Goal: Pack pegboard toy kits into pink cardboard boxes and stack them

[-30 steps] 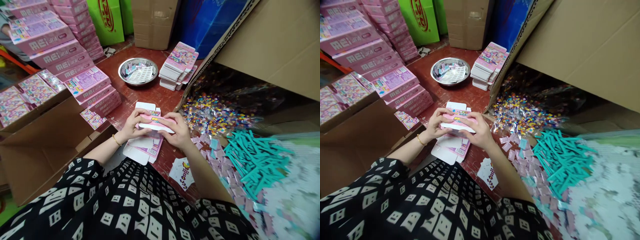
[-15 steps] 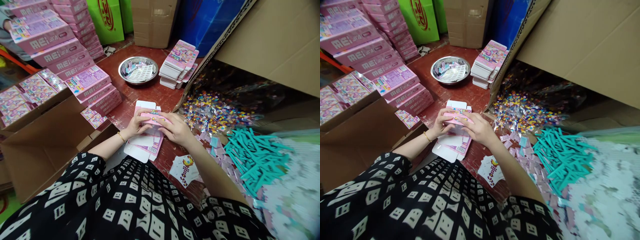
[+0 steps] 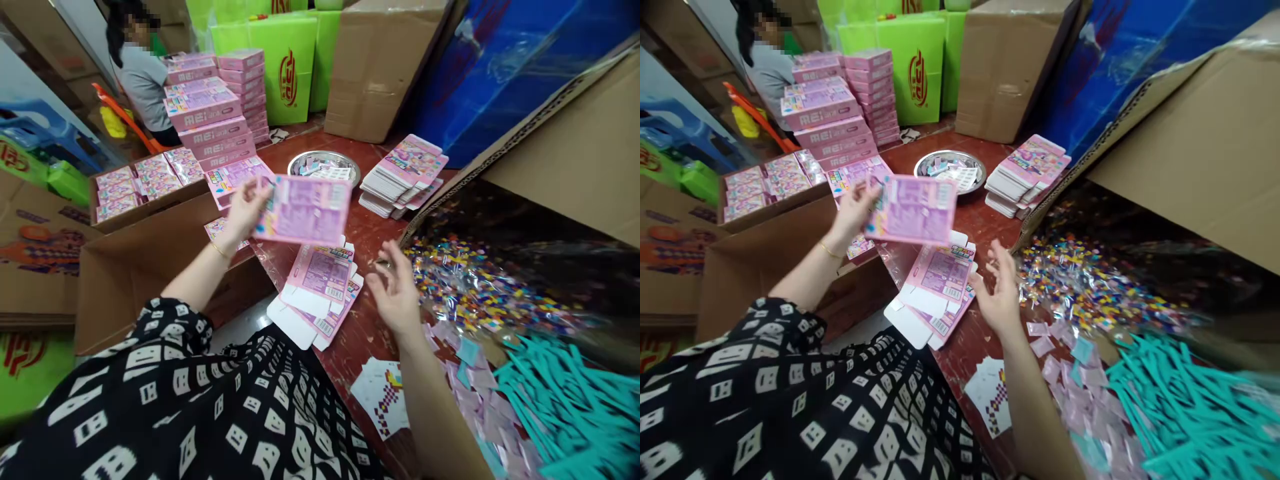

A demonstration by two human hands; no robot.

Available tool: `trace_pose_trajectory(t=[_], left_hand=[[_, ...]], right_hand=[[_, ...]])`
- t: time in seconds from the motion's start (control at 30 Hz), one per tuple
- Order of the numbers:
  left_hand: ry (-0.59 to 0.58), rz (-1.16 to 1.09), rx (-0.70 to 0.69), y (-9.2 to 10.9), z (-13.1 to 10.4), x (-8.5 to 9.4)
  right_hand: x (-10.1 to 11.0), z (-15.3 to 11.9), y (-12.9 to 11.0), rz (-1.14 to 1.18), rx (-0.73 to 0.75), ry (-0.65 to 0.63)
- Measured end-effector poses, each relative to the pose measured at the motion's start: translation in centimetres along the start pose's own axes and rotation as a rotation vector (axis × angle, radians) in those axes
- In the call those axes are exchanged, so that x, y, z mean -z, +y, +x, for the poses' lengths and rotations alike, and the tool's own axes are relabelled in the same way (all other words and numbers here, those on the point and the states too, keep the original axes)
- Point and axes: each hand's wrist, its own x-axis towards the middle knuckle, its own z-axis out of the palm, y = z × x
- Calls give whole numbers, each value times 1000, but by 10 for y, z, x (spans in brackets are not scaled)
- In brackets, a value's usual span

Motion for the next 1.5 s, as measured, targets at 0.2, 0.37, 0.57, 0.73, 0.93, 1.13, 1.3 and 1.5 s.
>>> trace_pose_trajectory(t=[0.2,0.37,0.57,0.73,0.93,1.13,1.3,1.5], left_hand=[[117,374,-57,17,117,82],[-75,794,-212,1,95,75],[-124,787,-337,-5,85,58],[-452,617,-397,-47,-52,-4],[-618,656,-273,-97,-185,-40],[-575,629,-340,-30,-159,-47],[-765,217,-158,13,-156,-76],[-614,-3,19,3,-154,-81]], right_hand=[[-32,-29,58,-113,-152,-229],[-48,-15,79,-192,-93,-247],[-57,23,87,-345,-88,-346],[-81,56,85,-530,-201,-518],[-72,99,71,-655,-327,-510],[-5,75,-18,-109,-78,-299],[1,32,-87,-172,209,-140],[4,8,-51,-595,308,213]])
